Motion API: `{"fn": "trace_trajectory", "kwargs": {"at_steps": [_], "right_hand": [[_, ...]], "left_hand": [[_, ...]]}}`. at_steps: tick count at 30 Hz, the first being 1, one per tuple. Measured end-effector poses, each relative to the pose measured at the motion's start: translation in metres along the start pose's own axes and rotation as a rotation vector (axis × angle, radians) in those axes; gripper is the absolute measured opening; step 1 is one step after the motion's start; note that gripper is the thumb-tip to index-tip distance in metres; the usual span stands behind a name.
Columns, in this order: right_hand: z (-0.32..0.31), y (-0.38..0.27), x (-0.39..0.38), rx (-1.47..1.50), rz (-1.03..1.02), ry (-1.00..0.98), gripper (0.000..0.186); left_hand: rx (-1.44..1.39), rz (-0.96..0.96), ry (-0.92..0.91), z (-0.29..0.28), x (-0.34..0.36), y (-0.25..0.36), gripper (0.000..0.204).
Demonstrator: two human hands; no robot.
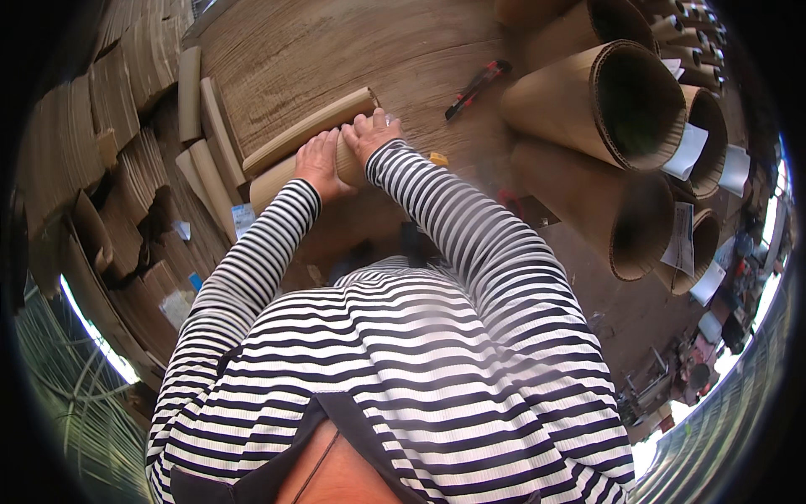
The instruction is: The person wraps a potted plant in corrugated cardboard, securing it with tape. They then place the wrapped plant among other similar packages and repeat the process with another plant.
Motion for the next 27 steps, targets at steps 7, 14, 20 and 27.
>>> {"fn": "trace_trajectory", "kwargs": {"at_steps": [7, 14, 20, 27], "right_hand": [[-0.012, 0.136, 0.004, 0.069, 0.189, 0.056, 0.049], [0.036, 0.200, 0.027, -0.429, 0.369, -0.023, 0.035], [0.014, 0.221, 0.037, -0.448, 0.270, -0.084, 0.030], [-0.047, 0.167, 0.055, 0.344, 0.388, 0.304, 0.039]], "left_hand": [[-0.011, -0.031, 0.004, -0.003, -0.006, -0.002, 0.123], [-0.052, -0.003, 0.062, 0.001, -0.009, -0.003, 0.120], [-0.089, 0.033, 0.142, 0.010, -0.009, -0.009, 0.116], [-0.058, 0.021, 0.094, 0.009, -0.017, -0.010, 0.113]]}}
Point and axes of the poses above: each hand's wrist, its own x-axis towards the middle knuckle, its own z-axis out of the palm, y = z × x, the point moved 2 cm from there along x, towards the middle knuckle, and after that the axes turned 4 degrees about -x, right-handed, at the moved point
